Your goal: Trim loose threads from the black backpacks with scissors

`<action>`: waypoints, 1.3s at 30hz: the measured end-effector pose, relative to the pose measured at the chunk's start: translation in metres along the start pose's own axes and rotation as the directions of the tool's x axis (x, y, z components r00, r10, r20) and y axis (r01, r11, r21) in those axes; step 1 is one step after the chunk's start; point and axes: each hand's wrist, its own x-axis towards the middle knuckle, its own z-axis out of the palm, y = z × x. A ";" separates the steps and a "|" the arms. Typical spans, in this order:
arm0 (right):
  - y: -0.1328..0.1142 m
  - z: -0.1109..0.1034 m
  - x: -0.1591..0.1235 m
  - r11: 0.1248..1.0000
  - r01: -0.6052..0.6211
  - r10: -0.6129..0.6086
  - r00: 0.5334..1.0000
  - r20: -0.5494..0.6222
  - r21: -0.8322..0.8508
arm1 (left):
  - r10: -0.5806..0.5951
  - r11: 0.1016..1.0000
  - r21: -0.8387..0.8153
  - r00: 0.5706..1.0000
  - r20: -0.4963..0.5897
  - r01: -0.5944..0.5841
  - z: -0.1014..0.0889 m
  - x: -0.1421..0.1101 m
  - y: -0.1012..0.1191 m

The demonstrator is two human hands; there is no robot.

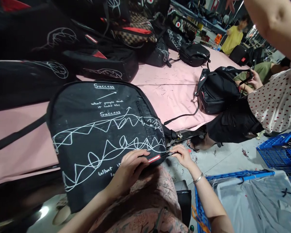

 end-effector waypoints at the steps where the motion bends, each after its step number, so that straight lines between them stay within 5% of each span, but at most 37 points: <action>1: 0.000 0.000 0.000 1.000 0.002 -0.002 1.000 0.011 -0.001 | -0.005 1.000 0.004 1.000 0.007 0.005 0.000 0.000 0.000; 9: -0.002 0.003 0.006 0.998 0.003 0.004 0.994 0.113 -0.062 | 0.007 1.000 0.014 1.000 0.011 -0.007 0.000 -0.001 -0.001; 30: -0.041 0.025 0.027 0.952 0.285 -0.259 0.944 0.206 -0.108 | 0.201 0.971 0.159 0.973 -0.118 -0.181 0.008 -0.008 -0.024; 39: -0.056 0.027 0.012 0.933 0.268 -0.236 0.959 0.155 -0.238 | 0.164 0.973 0.173 0.984 -0.071 -0.149 -0.001 -0.003 -0.011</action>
